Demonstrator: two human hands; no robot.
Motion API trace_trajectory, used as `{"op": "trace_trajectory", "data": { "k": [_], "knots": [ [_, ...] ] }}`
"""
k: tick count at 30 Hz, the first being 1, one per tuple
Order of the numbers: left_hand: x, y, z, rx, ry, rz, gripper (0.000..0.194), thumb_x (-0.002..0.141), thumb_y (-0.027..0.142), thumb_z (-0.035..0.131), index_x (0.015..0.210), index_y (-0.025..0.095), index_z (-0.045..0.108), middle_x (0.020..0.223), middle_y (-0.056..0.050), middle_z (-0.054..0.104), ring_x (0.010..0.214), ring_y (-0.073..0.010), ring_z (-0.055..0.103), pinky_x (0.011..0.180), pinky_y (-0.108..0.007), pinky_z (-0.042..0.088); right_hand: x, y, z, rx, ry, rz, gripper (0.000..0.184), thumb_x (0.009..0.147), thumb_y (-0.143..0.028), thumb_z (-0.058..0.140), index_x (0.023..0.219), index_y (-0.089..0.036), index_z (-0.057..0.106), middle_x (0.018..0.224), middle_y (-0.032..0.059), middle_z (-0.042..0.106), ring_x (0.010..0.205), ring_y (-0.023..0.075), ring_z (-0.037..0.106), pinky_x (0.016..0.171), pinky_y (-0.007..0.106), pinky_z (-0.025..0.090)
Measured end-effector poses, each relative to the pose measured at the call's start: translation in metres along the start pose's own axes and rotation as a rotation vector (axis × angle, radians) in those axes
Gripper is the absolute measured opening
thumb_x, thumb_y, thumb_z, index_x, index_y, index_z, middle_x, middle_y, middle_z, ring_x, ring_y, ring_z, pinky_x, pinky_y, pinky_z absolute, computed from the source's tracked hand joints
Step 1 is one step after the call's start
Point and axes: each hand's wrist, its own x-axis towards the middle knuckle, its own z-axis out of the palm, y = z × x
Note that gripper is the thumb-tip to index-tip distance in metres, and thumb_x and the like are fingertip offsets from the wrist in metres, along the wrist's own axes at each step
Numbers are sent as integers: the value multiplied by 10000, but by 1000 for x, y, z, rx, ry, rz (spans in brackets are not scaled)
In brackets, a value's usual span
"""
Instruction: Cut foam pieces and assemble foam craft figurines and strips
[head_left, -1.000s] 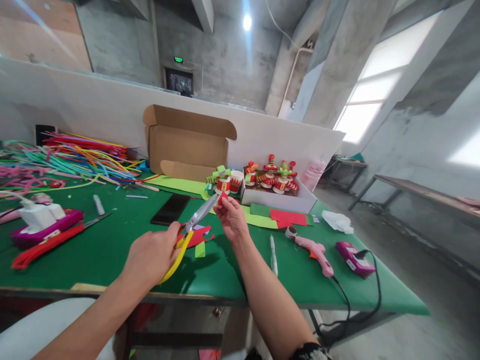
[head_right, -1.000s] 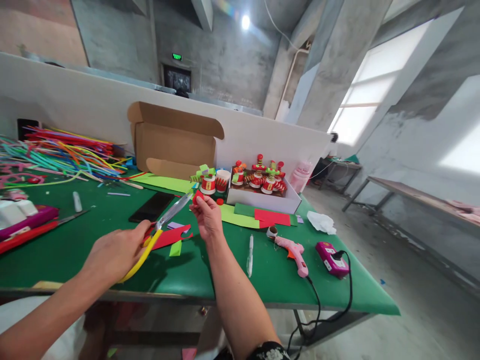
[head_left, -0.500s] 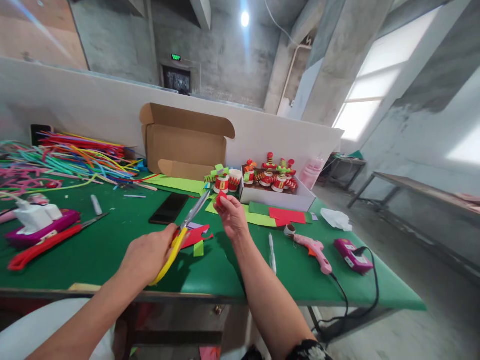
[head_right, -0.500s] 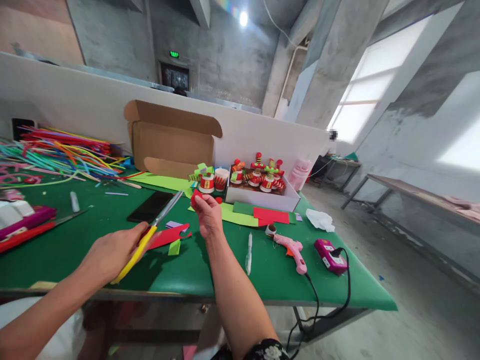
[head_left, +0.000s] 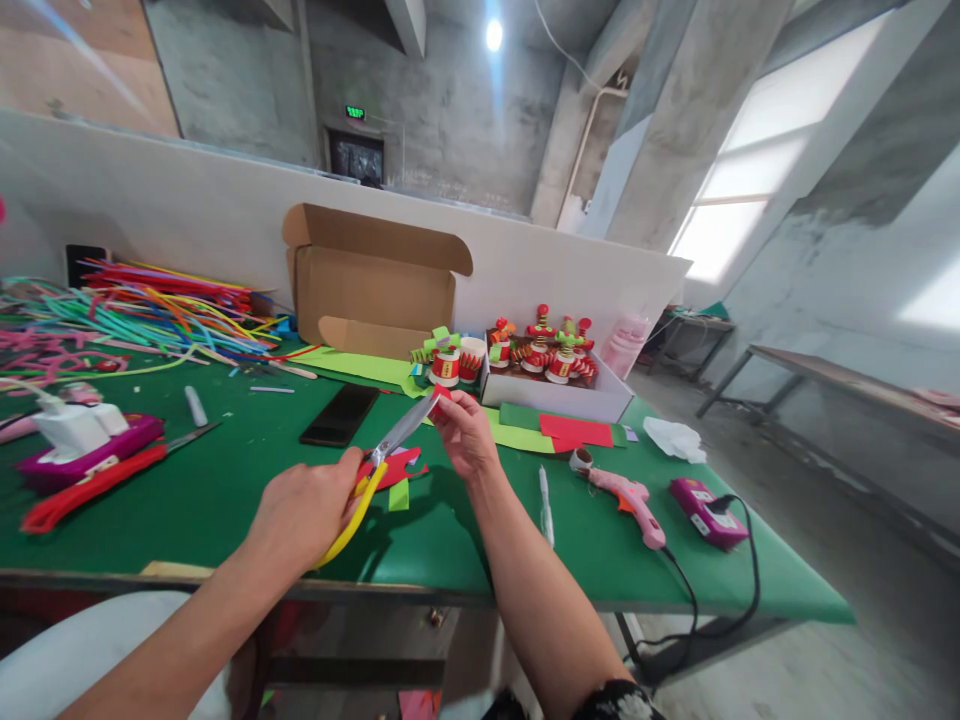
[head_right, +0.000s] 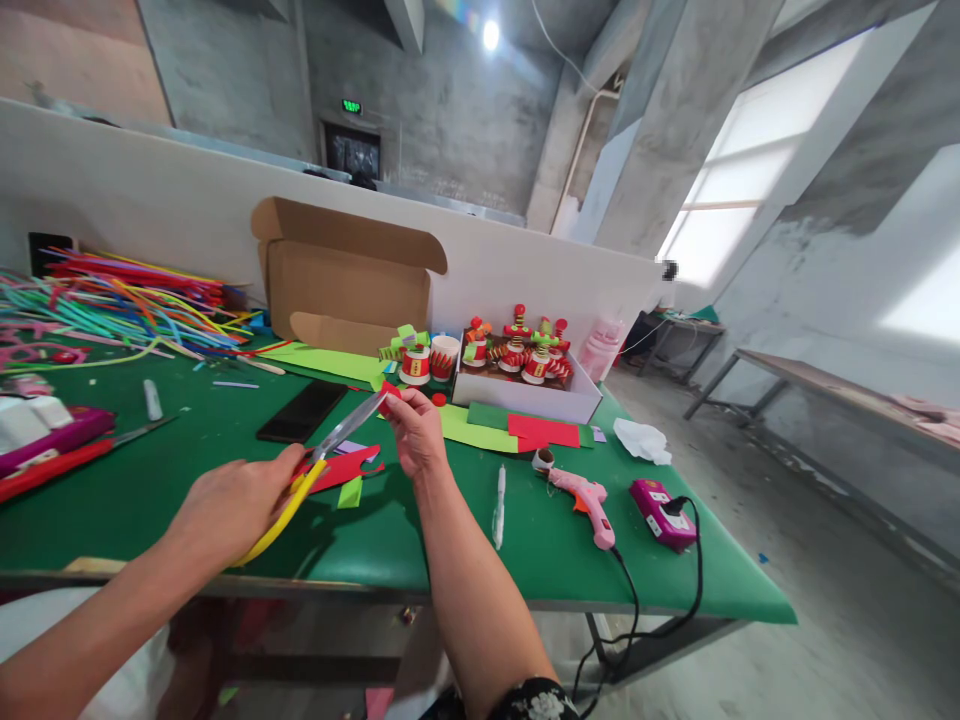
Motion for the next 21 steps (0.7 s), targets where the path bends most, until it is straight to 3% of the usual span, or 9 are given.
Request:
{"op": "trace_trajectory", "data": {
  "k": [21],
  "knots": [
    [1, -2, 5, -41, 17, 18, 320, 913, 193, 371, 1158, 147, 572, 879, -171, 751, 882, -360, 724, 720, -405, 515, -3, -2, 2, 2, -66, 11, 312, 520, -300, 917, 615, -205, 635, 672, -56, 689, 665, 92, 607, 736, 231, 495]
  ]
}}
